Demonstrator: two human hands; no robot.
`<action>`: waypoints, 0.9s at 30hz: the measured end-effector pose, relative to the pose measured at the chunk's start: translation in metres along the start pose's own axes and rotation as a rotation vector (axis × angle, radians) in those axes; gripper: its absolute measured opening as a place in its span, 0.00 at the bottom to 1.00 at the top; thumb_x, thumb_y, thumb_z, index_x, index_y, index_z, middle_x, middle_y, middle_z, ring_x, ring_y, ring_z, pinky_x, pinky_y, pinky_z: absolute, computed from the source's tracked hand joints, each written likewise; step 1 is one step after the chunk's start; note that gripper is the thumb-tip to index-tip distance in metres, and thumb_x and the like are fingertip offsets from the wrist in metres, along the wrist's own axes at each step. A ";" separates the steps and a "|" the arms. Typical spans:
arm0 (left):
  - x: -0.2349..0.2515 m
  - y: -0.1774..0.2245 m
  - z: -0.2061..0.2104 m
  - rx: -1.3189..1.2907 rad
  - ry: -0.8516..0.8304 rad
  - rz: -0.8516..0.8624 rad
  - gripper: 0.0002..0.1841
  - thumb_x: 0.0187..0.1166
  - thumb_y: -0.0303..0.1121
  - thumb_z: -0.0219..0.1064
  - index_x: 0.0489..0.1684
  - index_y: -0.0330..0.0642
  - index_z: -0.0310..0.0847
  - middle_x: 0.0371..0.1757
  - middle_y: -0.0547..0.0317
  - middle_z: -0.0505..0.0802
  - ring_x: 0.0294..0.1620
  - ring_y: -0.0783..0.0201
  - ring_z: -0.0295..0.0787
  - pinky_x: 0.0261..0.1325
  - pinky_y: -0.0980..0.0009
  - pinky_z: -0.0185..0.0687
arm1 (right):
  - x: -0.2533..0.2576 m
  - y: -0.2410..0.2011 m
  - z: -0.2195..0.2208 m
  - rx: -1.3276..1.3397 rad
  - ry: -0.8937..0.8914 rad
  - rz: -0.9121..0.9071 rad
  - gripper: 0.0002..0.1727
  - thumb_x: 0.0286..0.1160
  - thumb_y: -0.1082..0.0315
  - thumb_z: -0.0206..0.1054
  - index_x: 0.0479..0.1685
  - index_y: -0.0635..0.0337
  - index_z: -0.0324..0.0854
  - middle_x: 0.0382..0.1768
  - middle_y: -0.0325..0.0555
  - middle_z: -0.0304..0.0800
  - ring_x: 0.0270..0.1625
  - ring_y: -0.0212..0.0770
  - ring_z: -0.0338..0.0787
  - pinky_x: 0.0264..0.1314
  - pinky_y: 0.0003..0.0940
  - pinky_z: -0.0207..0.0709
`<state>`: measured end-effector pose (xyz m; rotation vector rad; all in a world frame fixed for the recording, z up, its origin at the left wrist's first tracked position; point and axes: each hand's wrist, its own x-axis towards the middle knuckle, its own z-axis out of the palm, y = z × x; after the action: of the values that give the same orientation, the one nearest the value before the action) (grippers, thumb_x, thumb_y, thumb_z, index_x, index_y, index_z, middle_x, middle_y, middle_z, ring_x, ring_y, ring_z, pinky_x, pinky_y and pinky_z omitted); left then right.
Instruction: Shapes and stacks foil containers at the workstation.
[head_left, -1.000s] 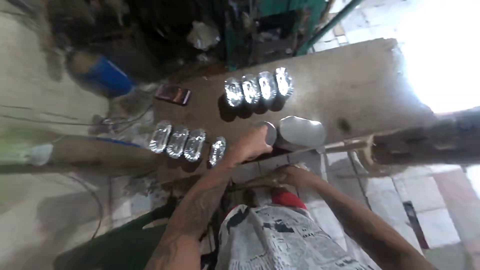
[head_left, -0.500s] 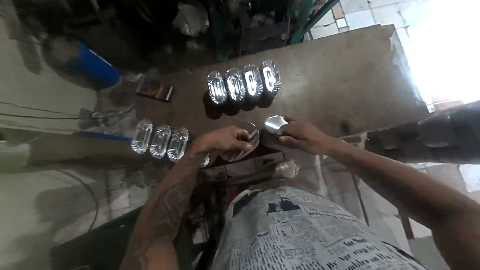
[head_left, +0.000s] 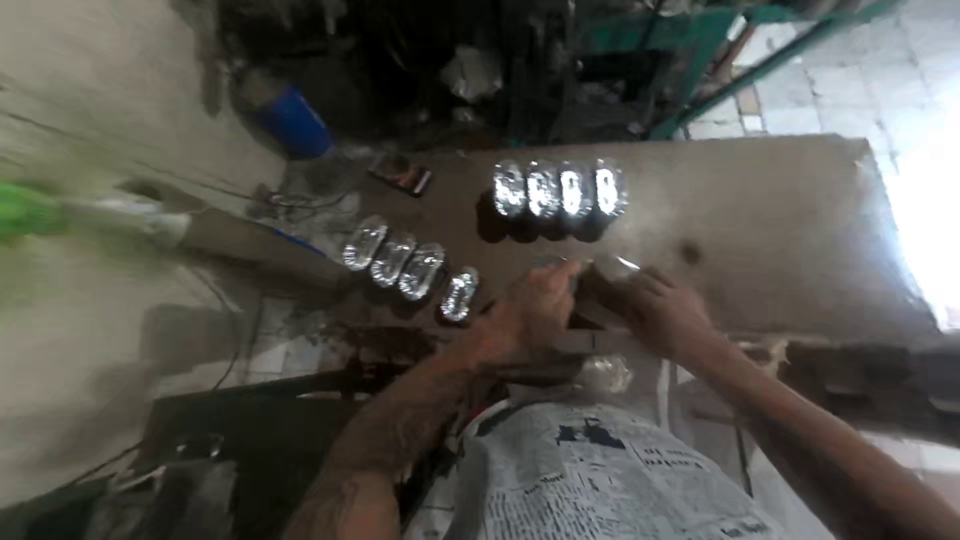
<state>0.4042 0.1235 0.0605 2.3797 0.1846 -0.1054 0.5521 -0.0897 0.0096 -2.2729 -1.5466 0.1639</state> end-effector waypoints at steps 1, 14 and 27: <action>-0.017 -0.002 0.001 -0.219 0.180 0.093 0.21 0.76 0.24 0.55 0.67 0.34 0.82 0.43 0.47 0.92 0.41 0.57 0.89 0.45 0.58 0.86 | 0.001 -0.015 -0.008 0.064 0.148 0.007 0.15 0.76 0.67 0.64 0.52 0.69 0.87 0.54 0.62 0.92 0.60 0.64 0.90 0.61 0.66 0.81; -0.143 -0.035 0.086 -1.820 0.716 -0.285 0.18 0.73 0.26 0.47 0.22 0.55 0.84 0.26 0.71 0.93 0.30 0.78 0.90 0.36 0.77 0.88 | -0.002 -0.148 0.056 1.767 -0.456 0.363 0.10 0.76 0.70 0.68 0.52 0.51 0.90 0.42 0.39 0.97 0.43 0.32 0.95 0.50 0.35 0.90; 0.004 -0.127 0.241 -0.386 -0.392 -0.780 0.28 0.91 0.54 0.49 0.74 0.45 0.81 0.77 0.47 0.84 0.81 0.47 0.75 0.83 0.39 0.61 | -0.186 0.008 0.106 0.207 -1.004 0.505 0.22 0.88 0.60 0.60 0.69 0.68 0.83 0.68 0.66 0.86 0.74 0.64 0.83 0.80 0.57 0.71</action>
<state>0.3816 0.0503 -0.2010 1.7433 0.8471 -0.8135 0.4547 -0.2359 -0.1127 -2.4620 -1.1421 1.7150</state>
